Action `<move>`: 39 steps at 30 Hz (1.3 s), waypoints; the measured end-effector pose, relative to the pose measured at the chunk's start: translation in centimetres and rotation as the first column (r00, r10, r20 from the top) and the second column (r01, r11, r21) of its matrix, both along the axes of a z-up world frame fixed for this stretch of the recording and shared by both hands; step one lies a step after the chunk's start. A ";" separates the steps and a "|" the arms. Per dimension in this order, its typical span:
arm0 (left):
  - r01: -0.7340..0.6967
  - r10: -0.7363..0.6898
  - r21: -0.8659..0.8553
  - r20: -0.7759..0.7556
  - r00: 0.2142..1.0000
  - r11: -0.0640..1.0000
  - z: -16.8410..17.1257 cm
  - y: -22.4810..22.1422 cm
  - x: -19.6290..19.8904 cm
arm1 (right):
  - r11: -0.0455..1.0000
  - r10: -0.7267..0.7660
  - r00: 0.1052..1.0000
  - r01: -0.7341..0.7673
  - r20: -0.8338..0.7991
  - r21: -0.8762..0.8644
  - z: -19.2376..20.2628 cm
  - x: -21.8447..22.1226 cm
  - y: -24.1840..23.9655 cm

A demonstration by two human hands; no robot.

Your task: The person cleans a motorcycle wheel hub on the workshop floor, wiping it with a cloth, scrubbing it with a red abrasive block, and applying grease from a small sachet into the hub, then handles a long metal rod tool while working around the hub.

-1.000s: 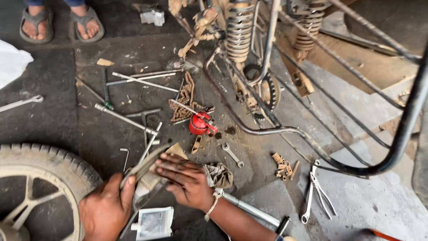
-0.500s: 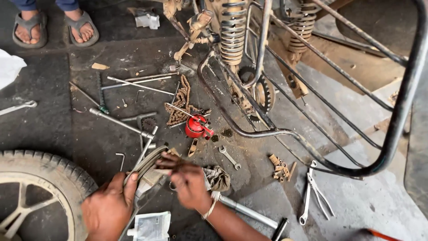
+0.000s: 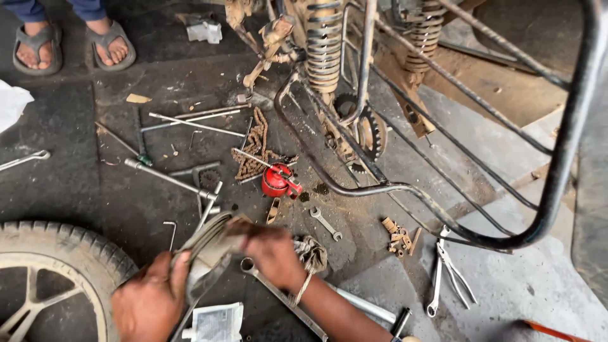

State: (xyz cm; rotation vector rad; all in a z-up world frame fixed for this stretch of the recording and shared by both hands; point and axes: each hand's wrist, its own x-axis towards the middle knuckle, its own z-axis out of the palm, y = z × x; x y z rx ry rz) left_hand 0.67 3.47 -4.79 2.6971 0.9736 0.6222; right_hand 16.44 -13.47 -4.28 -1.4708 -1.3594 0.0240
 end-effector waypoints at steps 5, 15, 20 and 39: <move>-0.020 0.020 -0.007 0.023 1.000 1.000 0.3 0.1 0.1 | 0.966 -0.254 0.919 0.225 -0.303 -0.127 2.0 -1.7 0.2; 0.039 -0.041 0.037 0.054 0.998 0.999 -1.6 -0.7 -0.4 | 0.999 -0.010 0.999 0.008 -0.045 -0.040 2.5 -3.0 0.6; 0.017 -0.016 -0.022 0.020 1.000 1.000 -0.8 0.3 0.4 | 0.993 0.055 0.998 -0.052 -0.025 0.103 -2.2 0.8 0.3; 0.150 0.082 -0.335 0.588 0.805 0.930 -4.5 -1.5 0.8 | 0.997 -0.016 0.056 0.077 -0.998 -0.012 -7.3 -2.9 2.7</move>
